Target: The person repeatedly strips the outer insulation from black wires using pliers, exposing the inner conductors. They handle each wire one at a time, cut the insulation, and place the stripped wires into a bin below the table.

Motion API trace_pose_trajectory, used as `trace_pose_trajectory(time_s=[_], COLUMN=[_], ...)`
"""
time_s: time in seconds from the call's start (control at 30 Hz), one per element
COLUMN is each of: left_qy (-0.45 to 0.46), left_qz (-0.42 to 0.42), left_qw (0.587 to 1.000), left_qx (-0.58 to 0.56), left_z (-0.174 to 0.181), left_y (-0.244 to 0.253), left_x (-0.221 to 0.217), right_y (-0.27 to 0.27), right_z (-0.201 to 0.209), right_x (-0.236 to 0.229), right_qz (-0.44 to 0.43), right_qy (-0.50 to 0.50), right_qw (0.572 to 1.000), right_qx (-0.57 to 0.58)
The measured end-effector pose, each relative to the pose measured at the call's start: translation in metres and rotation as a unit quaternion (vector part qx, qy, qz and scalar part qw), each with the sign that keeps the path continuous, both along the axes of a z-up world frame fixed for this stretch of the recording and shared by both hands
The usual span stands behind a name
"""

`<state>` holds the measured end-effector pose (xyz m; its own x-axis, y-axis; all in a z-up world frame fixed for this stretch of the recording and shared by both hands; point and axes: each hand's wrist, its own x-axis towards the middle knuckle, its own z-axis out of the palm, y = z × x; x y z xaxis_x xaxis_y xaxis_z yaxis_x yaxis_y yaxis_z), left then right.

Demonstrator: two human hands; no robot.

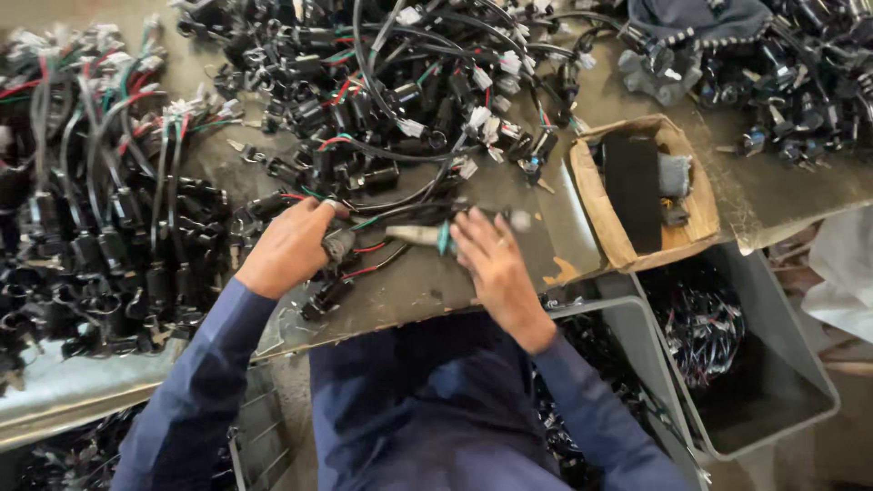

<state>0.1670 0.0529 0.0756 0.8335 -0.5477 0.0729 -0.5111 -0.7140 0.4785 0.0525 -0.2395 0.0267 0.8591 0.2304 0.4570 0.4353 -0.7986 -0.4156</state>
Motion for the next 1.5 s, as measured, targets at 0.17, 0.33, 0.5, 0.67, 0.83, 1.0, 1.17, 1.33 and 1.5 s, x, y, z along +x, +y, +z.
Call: trace_pose_trajectory(time_s=[0.17, 0.33, 0.5, 0.67, 0.83, 1.0, 1.17, 1.33, 1.5], left_qy=[-0.171, 0.610, 0.500, 0.220, 0.254, 0.029, 0.193, 0.177, 0.245], left_qz=[0.087, 0.055, 0.016, -0.060, -0.095, -0.118, -0.101, -0.124, -0.087], left_qw=[0.970, 0.629, 0.711, 0.909, 0.857, 0.934, 0.892, 0.886, 0.901], left_qx=[-0.150, -0.480, -0.494, -0.350, -0.438, -0.335, -0.395, -0.411, -0.348], left_z=[0.045, 0.009, -0.052, -0.077, -0.049, -0.028, -0.031, -0.044, -0.063], left_y=[0.009, -0.023, -0.055, -0.081, -0.079, -0.090, -0.091, -0.096, -0.081], left_x=[-0.044, -0.129, -0.187, -0.187, -0.185, -0.184, -0.188, -0.188, -0.191], right_y=[0.039, 0.045, 0.018, 0.040, 0.015, -0.015, -0.003, -0.016, -0.031], right_z=[-0.003, 0.043, 0.107, 0.081, 0.059, 0.089, 0.088, 0.070, 0.087], right_x=[-0.002, 0.027, 0.020, -0.031, -0.034, -0.023, -0.016, -0.023, -0.006], right_qz=[0.081, 0.087, 0.318, 0.237, 0.144, 0.128, 0.167, 0.155, 0.141], right_qy=[0.154, 0.421, 0.224, 0.286, 0.267, 0.113, 0.135, 0.119, 0.087], right_qw=[0.892, 0.387, 0.192, 0.350, 0.555, 0.645, 0.645, 0.636, 0.604], right_qx=[0.417, 0.816, 0.901, 0.860, 0.774, 0.745, 0.733, 0.747, 0.779])
